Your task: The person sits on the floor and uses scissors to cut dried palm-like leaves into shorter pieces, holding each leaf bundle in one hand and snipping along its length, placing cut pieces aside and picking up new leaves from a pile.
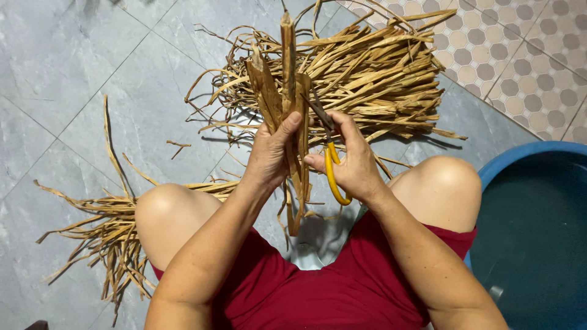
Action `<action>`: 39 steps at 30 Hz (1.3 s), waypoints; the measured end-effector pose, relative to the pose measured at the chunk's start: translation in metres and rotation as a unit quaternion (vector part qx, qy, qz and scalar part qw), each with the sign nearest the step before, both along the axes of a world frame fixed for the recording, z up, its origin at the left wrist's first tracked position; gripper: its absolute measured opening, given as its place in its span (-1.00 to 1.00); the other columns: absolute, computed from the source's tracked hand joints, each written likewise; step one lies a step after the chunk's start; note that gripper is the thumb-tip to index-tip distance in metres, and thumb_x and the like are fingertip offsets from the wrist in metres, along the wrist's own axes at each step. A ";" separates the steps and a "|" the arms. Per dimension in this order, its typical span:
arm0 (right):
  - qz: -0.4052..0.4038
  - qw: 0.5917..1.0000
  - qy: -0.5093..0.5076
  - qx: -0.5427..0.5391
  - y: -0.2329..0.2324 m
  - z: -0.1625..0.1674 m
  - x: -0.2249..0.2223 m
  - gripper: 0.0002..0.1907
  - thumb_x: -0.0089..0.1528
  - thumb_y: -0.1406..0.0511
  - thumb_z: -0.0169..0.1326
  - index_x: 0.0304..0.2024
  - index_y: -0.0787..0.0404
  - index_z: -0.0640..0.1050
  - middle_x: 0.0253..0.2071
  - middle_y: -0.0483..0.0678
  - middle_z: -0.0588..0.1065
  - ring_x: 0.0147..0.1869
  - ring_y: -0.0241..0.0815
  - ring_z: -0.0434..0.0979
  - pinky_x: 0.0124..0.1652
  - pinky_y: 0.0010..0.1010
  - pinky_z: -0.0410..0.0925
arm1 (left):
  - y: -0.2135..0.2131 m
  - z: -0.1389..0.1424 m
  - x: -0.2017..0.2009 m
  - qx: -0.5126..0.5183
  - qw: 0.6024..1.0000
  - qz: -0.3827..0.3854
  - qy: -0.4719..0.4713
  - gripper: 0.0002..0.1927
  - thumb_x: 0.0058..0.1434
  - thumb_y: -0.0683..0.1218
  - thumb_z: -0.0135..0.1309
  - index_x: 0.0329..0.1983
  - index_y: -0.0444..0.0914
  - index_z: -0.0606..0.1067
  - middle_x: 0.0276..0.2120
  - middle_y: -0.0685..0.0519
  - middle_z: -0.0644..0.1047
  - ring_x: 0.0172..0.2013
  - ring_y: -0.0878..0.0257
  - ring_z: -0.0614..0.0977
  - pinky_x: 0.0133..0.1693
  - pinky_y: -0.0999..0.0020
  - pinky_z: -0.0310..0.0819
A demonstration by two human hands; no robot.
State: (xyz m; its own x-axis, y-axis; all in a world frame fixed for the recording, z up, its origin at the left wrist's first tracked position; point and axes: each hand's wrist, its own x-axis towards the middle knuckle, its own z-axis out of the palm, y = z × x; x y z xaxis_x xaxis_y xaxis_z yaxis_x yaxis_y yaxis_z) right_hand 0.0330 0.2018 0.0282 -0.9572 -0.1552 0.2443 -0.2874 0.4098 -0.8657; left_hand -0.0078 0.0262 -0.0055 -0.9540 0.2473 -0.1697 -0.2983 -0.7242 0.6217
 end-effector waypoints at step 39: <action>-0.003 0.987 -0.095 -0.129 -0.018 -0.016 0.005 -0.51 0.18 0.24 0.38 0.11 0.21 0.56 -0.30 -0.26 0.50 -0.25 -0.49 0.42 -0.23 -0.62 0.38 | 0.004 0.006 0.013 -0.029 0.997 0.075 0.000 -0.72 0.25 -0.14 0.26 -0.01 -0.32 0.55 -0.20 0.07 0.62 -0.24 0.35 0.63 -0.19 0.45 0.56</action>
State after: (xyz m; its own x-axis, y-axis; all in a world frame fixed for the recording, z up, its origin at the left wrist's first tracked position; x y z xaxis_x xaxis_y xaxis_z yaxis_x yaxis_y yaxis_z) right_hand 0.0385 0.1834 0.0127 -0.9902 -0.1057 0.0916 -0.1086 0.1690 -0.9796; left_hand 0.0051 0.0299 0.0002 -0.9795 0.0921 -0.1791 -0.1894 -0.7238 0.6635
